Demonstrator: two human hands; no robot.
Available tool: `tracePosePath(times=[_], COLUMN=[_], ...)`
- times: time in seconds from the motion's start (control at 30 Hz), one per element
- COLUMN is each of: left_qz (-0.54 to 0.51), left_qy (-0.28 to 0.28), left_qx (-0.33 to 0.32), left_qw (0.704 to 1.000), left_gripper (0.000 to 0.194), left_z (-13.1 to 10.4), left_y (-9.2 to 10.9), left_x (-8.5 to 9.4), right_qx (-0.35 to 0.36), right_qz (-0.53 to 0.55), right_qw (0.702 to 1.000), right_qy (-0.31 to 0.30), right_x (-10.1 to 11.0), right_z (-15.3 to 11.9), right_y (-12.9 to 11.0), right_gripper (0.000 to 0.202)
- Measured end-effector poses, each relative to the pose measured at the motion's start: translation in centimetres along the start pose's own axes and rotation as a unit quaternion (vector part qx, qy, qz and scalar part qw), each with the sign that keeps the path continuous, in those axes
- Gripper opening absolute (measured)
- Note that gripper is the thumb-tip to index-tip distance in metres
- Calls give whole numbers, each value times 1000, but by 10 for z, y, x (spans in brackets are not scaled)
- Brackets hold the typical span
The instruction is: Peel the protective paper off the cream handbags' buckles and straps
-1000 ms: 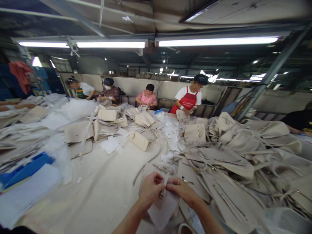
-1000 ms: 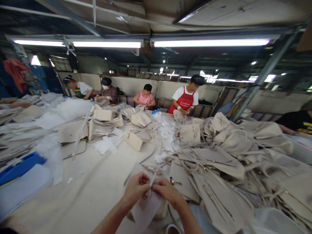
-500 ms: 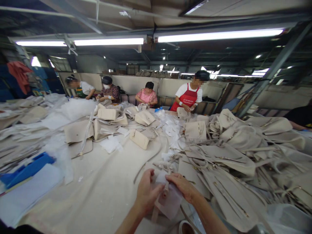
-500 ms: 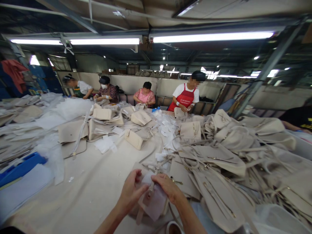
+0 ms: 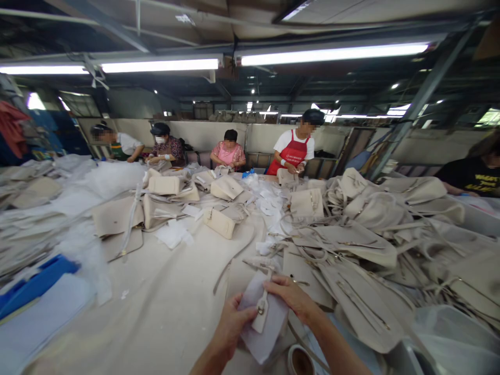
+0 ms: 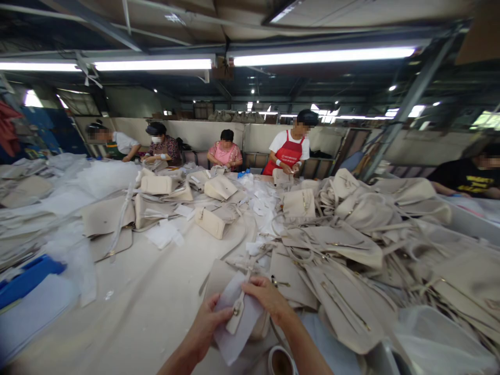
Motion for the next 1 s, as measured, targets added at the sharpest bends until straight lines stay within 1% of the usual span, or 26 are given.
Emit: tracePosePath(times=[0.1, 0.2, 0.27, 0.33, 0.37, 0.43, 0.47, 0.53, 0.57, 0.63, 0.67, 0.7, 0.73, 0.77, 0.8, 0.83, 0.87, 0.9, 0.97, 1.0], left_qz=[-41, -61, -46, -6, 17, 59, 73, 93, 99, 99, 95, 88, 76, 60, 42, 29, 26, 37, 95, 128], left_qy=[9, 20, 29, 42, 49, 57, 58, 57, 55, 33, 7, -31, -74, -117, -150, -166, -166, -151, -115, -106], left_qx=[-4, 3, -1, -13, -23, -55, -74, -108, -118, -114, -101, -83, -64, -46, -33, -26, -21, -13, 8, 16], left_qw=[999, 998, 999, 999, 998, 995, 993, 988, 987, 988, 990, 992, 992, 990, 987, 985, 986, 988, 989, 986], left_gripper=[39, 33, 27, 19, 16, 12, 12, 12, 11, 9, 8, 6, 8, 14, 23, 31, 37, 40, 44, 47], left_z=[-2, -3, -4, -2, -2, 1, 1, 1, 0, -4, -7, -11, -15, -20, -23, -24, -22, -18, -5, 2], left_y=[-6, -15, -21, -25, -27, -27, -25, -22, -20, -17, -16, -15, -12, -9, -4, 2, 8, 13, 18, 19], left_x=[0, 2, 7, 14, 17, 20, 20, 18, 18, 16, 14, 12, 10, 9, 9, 10, 12, 14, 15, 11], right_qx=[24, 30, 30, 26, 20, 17, 25, 54, 66, 67, 61, 55, 52, 51, 51, 53, 54, 54, 52, 50], right_qz=[45, 103, 114, 102, 92, 52, 22, -30, -47, -51, -46, -45, -44, -45, -45, -44, -43, -42, -38, -36], right_qw=[999, 994, 993, 994, 996, 998, 999, 998, 997, 996, 997, 997, 998, 998, 998, 998, 998, 998, 998, 998], right_qy=[-8, -12, -3, -1, -8, -28, -29, -6, 10, 28, 26, 23, 18, 12, 5, -2, -7, -10, -9, -6], right_x=[-6, -10, -9, -7, -7, -9, -10, -9, -8, -6, -5, -4, -2, -1, 1, 2, 2, 3, 3, 3], right_z=[-2, -1, -1, -3, -4, -7, -8, -8, -7, -5, -3, -2, -2, -1, -1, -2, -2, -2, -3, -3], right_y=[-6, -8, -8, -10, -11, -14, -17, -22, -24, -22, -21, -19, -18, -18, -19, -20, -21, -22, -23, -24], right_gripper=[22, 25, 23, 21, 24, 37, 40, 32, 26, 23, 24, 24, 25, 26, 28, 29, 30, 31, 34, 35])
Point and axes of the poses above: each hand's wrist, its own z-axis towards the middle knuckle, its own x-axis out of the back of the hand, y = z × x, the point moved 7 cm from there along z, towards the middle knuckle, and after that the axes turned 7 degrees about z, right-handed, at the moved point
